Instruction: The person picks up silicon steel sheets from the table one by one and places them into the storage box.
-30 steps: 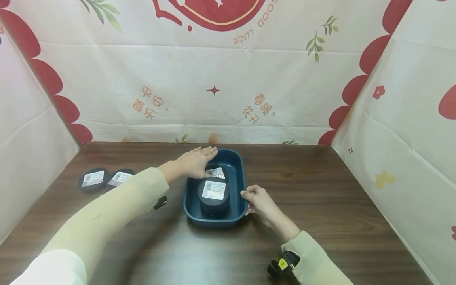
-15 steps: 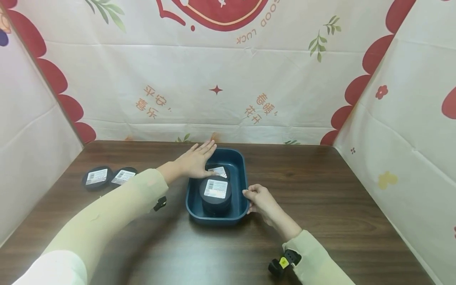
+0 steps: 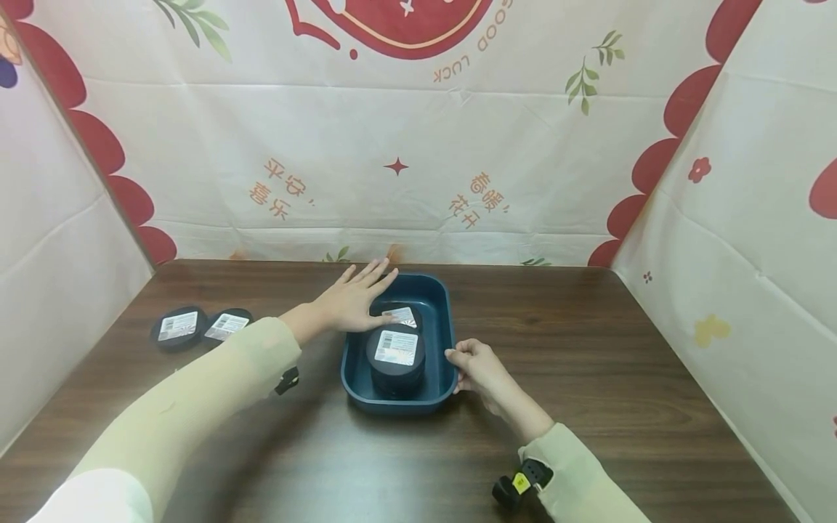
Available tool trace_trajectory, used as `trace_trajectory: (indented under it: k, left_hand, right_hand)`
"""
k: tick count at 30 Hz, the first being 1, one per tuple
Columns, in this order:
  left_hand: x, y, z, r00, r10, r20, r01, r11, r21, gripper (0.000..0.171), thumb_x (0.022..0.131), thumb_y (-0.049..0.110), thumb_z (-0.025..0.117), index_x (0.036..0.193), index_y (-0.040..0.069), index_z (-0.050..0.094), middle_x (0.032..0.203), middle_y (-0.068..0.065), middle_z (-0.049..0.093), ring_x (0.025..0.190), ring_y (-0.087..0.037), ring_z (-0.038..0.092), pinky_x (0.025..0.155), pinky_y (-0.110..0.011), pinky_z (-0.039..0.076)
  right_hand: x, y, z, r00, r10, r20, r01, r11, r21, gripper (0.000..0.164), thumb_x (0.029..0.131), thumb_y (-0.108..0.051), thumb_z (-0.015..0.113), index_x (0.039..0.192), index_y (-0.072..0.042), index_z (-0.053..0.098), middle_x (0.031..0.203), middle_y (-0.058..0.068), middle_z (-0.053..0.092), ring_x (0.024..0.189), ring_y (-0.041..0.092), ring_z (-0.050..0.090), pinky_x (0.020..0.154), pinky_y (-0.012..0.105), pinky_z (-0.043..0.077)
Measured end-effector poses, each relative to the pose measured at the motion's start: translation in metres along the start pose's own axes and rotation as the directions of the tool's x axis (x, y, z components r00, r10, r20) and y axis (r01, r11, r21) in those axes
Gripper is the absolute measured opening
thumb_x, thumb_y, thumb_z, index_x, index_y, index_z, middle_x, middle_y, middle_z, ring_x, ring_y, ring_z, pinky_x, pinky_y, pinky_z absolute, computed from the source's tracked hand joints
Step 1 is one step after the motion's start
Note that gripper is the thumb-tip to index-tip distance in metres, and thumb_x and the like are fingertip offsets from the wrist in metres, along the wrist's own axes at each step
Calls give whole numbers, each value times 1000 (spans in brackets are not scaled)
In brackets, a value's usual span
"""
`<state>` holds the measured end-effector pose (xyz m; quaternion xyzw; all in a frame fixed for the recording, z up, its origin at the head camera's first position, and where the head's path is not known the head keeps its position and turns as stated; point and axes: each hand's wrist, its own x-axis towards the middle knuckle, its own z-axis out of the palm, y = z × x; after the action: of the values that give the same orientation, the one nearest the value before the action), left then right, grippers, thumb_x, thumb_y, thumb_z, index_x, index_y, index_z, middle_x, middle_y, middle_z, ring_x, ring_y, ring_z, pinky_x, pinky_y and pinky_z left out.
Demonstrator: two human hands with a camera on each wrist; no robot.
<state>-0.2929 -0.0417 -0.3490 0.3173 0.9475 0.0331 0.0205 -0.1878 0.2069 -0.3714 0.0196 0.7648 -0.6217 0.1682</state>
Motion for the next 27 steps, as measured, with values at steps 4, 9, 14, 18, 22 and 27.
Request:
trace_trajectory:
  k: [4,9,14,18,22,27]
  left_hand:
    - [-3,-3,2,1000,-12,0,12,1000,-8,91,84,73,35,151,18,5,156,-5,-5,142,-21,-5,113,-49,-1]
    - [-7,-6,2,1000,-23,-5,23,999,-37,92,84,73,36,151,18,5,156,-3,-6,142,-20,-6,113,-49,-2]
    - [-10,-10,3,1000,-28,-10,28,999,-41,92,84,73,35,151,18,5,156,-3,-4,142,-19,-6,113,-50,-2]
    - [-13,-12,3,999,-36,-15,36,998,-45,91,85,72,37,151,18,5,156,-3,-3,142,-19,-6,113,-50,-3]
    - [-14,-12,2,999,-39,-16,38,998,-57,91,85,71,38,151,18,5,156,-4,-3,142,-20,-6,112,-50,-3]
    - [-18,-15,1,999,-37,-22,36,998,-50,93,84,74,35,151,16,4,156,-3,-1,142,-20,-6,113,-51,-1]
  right_hand:
    - [0,1,0,1000,-1,-2,1,1000,0,20,98,-15,47,103,4,42,75,6,45,60,14,46,53,23,47]
    - [2,3,0,1000,-11,2,11,1000,0,21,98,-16,47,103,4,42,75,7,45,60,14,46,53,23,47]
    - [2,3,0,1000,1,-4,-1,1000,5,20,98,-15,47,102,3,42,75,7,45,60,14,46,53,23,47]
    - [2,3,-1,1000,-4,-1,4,1000,6,20,98,-15,47,102,4,42,72,5,44,59,13,46,53,23,47]
    - [1,2,-1,1000,-7,-2,7,1000,5,21,98,-16,47,103,4,42,71,4,44,59,13,46,53,23,47]
    - [1,2,-1,1000,-7,9,7,1000,12,21,98,-16,47,104,4,42,71,4,44,59,13,46,53,23,47]
